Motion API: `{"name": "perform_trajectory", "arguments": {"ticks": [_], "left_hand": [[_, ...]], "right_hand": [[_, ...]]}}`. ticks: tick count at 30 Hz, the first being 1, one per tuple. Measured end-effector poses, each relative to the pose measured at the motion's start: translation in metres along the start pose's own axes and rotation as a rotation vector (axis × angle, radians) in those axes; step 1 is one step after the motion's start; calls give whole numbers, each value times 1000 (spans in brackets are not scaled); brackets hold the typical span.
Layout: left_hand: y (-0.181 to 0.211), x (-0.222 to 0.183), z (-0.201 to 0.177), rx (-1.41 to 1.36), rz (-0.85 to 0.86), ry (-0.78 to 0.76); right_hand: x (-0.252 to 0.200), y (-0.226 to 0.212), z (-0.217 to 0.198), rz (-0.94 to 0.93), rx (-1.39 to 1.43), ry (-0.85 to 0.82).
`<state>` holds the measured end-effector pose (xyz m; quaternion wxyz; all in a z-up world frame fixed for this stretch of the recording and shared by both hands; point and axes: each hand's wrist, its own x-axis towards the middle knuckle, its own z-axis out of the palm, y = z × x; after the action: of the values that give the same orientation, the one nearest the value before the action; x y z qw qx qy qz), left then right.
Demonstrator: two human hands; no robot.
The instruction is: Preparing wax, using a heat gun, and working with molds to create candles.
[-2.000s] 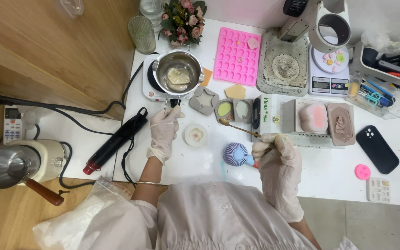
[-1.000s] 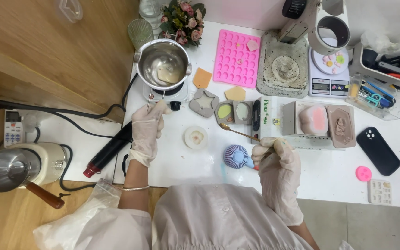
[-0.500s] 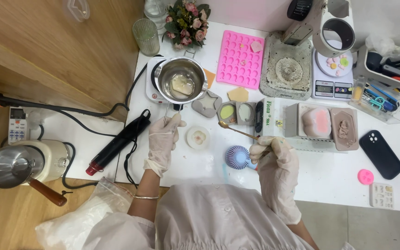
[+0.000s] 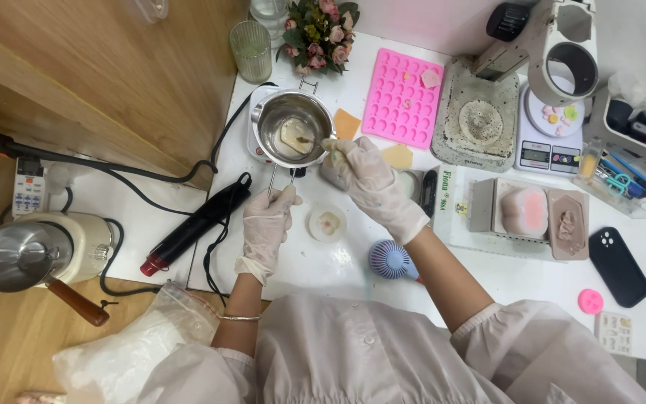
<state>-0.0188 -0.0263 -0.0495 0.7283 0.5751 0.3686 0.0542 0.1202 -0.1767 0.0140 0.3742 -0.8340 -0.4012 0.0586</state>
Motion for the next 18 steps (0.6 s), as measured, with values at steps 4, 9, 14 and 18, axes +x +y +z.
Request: {"name": "perform_trajectory", "arguments": {"ticks": [4, 9, 14, 18], "left_hand": [[2, -1, -1, -51, -53, 15], [-3, -1, -2, -127, -46, 2], [-5, -3, 3, -200, -73, -15], [0, -7, 6, -212, -91, 1]], "right_hand": [[12, 20, 28, -105, -94, 8], [20, 32, 36, -248, -545, 74], [17, 17, 31, -265, -538, 45], [28, 16, 31, -335, -515, 140]]}}
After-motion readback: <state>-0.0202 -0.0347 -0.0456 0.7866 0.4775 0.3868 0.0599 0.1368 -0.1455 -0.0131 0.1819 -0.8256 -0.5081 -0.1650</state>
